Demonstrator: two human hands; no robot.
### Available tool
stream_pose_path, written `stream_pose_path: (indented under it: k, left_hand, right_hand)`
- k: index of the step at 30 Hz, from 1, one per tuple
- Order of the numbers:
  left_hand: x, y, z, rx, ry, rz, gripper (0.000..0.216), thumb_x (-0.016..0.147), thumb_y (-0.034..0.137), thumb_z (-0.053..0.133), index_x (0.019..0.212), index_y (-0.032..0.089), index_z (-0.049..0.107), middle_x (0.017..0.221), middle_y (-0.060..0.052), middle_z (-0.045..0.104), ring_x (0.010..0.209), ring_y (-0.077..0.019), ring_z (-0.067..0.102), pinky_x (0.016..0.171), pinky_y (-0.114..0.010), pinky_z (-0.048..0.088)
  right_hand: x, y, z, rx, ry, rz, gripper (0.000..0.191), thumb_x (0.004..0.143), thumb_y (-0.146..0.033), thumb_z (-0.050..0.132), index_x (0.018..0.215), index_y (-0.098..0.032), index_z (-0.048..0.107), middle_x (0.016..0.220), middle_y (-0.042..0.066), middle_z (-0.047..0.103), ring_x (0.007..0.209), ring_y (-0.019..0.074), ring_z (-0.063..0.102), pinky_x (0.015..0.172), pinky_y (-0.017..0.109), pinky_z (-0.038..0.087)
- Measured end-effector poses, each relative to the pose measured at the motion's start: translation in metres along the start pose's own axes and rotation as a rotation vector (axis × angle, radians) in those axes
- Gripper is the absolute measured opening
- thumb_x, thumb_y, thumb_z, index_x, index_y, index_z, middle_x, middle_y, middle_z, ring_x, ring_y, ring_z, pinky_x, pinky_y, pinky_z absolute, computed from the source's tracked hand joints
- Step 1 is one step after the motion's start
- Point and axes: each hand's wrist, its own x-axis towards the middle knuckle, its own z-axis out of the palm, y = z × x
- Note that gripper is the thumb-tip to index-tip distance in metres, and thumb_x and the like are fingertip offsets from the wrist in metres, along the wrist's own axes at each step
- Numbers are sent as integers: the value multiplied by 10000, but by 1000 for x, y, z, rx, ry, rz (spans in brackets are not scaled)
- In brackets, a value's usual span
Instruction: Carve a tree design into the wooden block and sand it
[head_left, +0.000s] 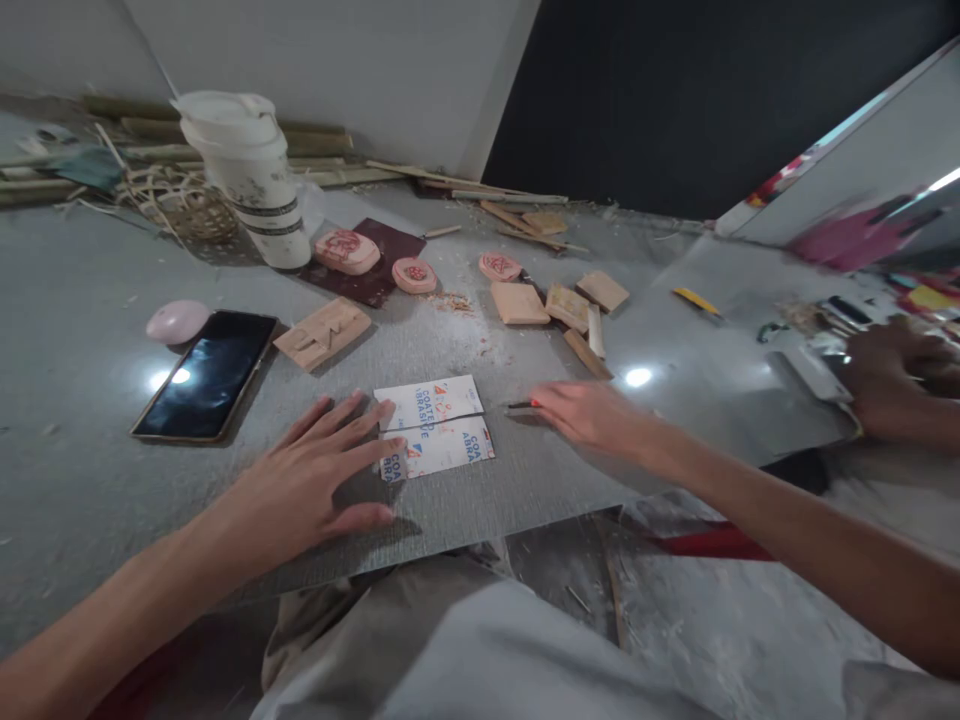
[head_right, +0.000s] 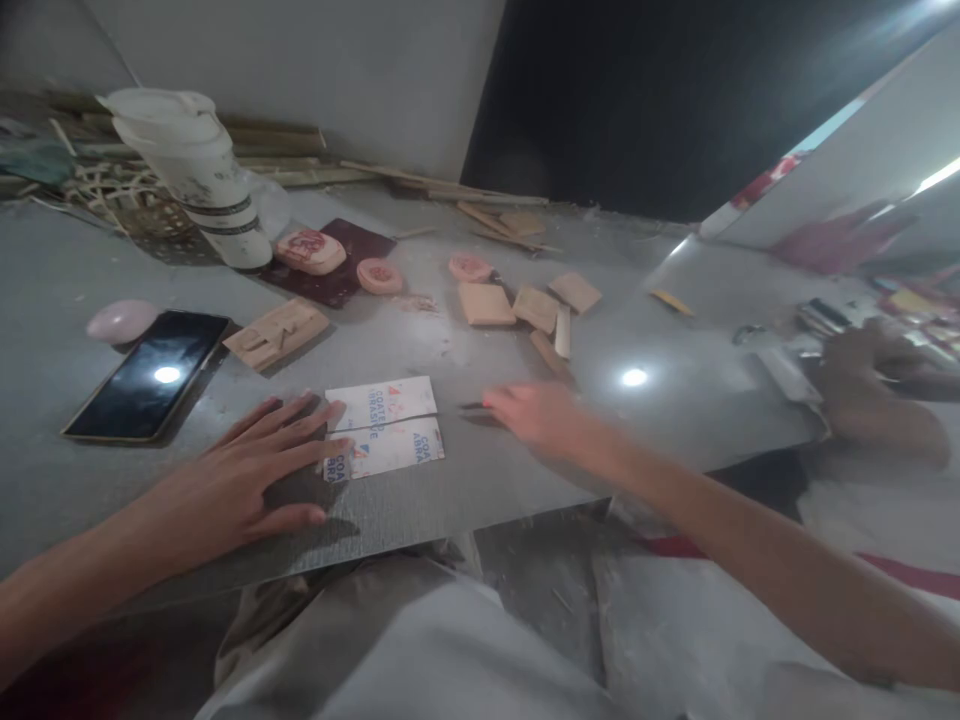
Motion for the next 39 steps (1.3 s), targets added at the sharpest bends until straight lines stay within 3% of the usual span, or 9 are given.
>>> stream_pose_path:
  k: [3,6,10,14,17,20,25,39]
  left_hand:
    - [18,5,-14,6,-15,-15,418,1121,576,612,1439,363,781,1764,-99,557,1650,-415,503,1314,-705,456]
    - [48,13,-23,11,19,-57,409,1160,428,566,1502,287,740,1784,-158,519,1656,-398,498,1323,-689,451]
    - [73,17,-17,64,-62,-25,414,1128,240,608,1523,285,726,1726,-162,586,1609,-404,552,1307,-676,461]
    - [54,20,-1,97,-47,29,585,1120,396,667,1682,260,577,1847,-186,403,1737,-453,324,1379,-720,317]
    - [31,23,4,116,-5,44,572,1111,446,676,1662,314,596,1886,-165,321,1759,-462,260,1388,-731,298]
    - [23,25,3,104,-2,22,561,1081,524,707,1608,342,649,1878,-158,342,1741,-481,303,1368,-757,326]
    - [33,20,3,137,35,-74,598,1101,564,653,1625,275,639,1847,-213,386,1735,-494,309,1361,-769,326]
    - [27,33,-11,149,-15,-26,537,1133,564,573,1539,232,691,1811,-214,453,1709,-467,386,1339,-770,371]
  right_hand:
    - [2,14,2,-32,90,108,358,1200,-368,394,1182,-197,709,1050,93,741,886,212,656,730,318,393]
    - [14,22,7,-59,162,197,445,1207,-383,319,1161,-169,707,1115,157,730,986,270,646,780,358,429]
    - [31,23,19,-67,218,265,415,1196,-358,339,1158,-173,708,1153,176,730,1066,305,642,847,394,453]
    - [33,21,33,-40,258,317,365,1184,-342,367,1228,-203,702,1212,164,740,1061,303,661,849,405,475]
    - [31,20,41,-14,286,353,354,1175,-330,380,1299,-211,689,1247,166,746,1104,321,674,864,427,496]
    - [30,20,46,12,308,378,360,1165,-312,378,1345,-208,672,1283,175,750,1146,337,681,880,447,513]
    - [30,20,46,38,320,394,363,1161,-316,381,1347,-197,669,1291,180,757,1191,351,691,917,467,535]
    - [30,19,44,54,322,407,367,1146,-336,389,1343,-224,677,1224,165,766,1159,370,690,902,494,528]
